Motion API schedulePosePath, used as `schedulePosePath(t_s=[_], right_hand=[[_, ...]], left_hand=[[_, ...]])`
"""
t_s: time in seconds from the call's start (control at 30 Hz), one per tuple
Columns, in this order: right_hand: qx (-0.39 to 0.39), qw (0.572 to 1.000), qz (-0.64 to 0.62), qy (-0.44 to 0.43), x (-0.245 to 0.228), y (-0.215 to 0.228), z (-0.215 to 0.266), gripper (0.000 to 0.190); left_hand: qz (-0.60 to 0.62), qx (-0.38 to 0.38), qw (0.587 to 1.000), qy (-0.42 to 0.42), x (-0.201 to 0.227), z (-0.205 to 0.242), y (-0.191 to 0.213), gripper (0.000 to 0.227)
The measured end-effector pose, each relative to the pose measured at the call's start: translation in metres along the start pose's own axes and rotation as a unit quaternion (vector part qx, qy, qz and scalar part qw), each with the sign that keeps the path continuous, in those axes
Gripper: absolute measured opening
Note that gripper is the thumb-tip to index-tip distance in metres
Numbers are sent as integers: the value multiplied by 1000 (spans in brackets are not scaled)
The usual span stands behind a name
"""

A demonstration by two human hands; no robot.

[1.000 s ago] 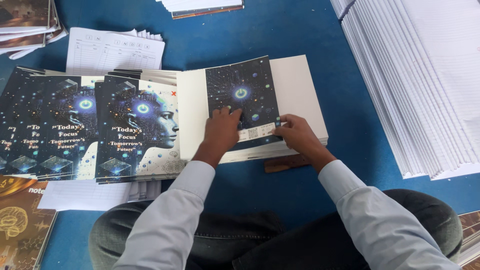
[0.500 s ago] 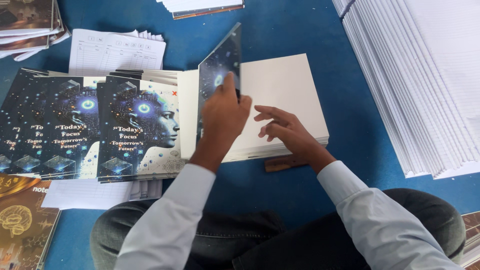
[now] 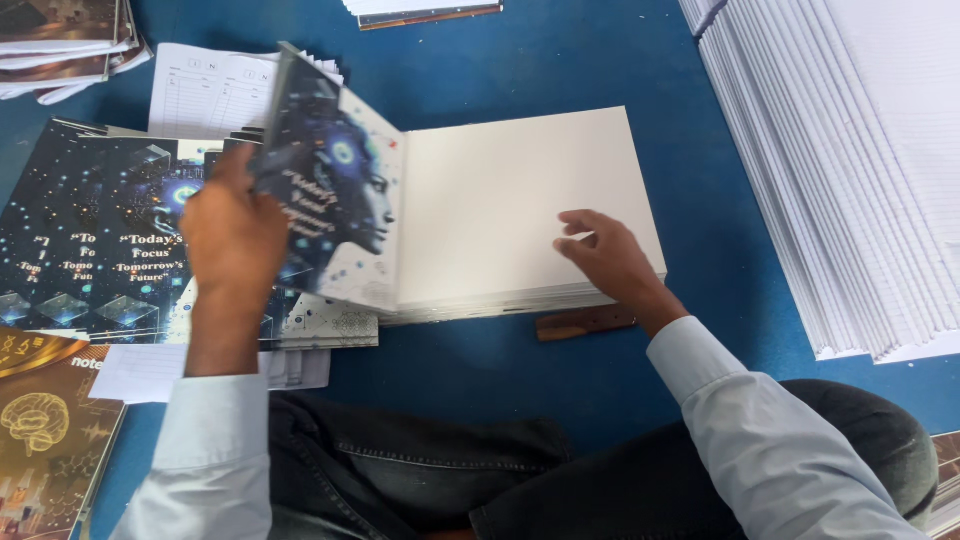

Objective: The person inserts printed book covers into the front of a stack of blank book blocks. They repeatedly pick up a cover, open the first page of a book block, slide the cover in, and smooth it down before moving to the next unit.

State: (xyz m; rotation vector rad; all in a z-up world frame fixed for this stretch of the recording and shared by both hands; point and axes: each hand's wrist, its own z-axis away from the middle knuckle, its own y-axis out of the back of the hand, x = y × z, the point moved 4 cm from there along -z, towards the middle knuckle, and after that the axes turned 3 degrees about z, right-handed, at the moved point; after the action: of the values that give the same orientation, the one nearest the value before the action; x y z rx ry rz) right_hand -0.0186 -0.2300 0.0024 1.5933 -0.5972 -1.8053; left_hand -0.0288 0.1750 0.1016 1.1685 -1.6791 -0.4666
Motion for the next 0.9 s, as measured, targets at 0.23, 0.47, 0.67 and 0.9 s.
schedulePosePath(t_s=[0.23,0.47,0.67,0.9], right_hand=[[97,975,176,-93,46,28,-12,61],[50,946,192,-255,74,32,-11,93],[42,957,153,-243,78,25,-14,85],[49,959,155,-232,72,28,-14,75]], left_hand=[[-113,35,992,40,-77,24,19,49],[-177,-5,974,140,-123,38,12,38],[-206,-55,965,154,-127,51,-19,61],[-214,-62,974,45,-89,45,-54,37]])
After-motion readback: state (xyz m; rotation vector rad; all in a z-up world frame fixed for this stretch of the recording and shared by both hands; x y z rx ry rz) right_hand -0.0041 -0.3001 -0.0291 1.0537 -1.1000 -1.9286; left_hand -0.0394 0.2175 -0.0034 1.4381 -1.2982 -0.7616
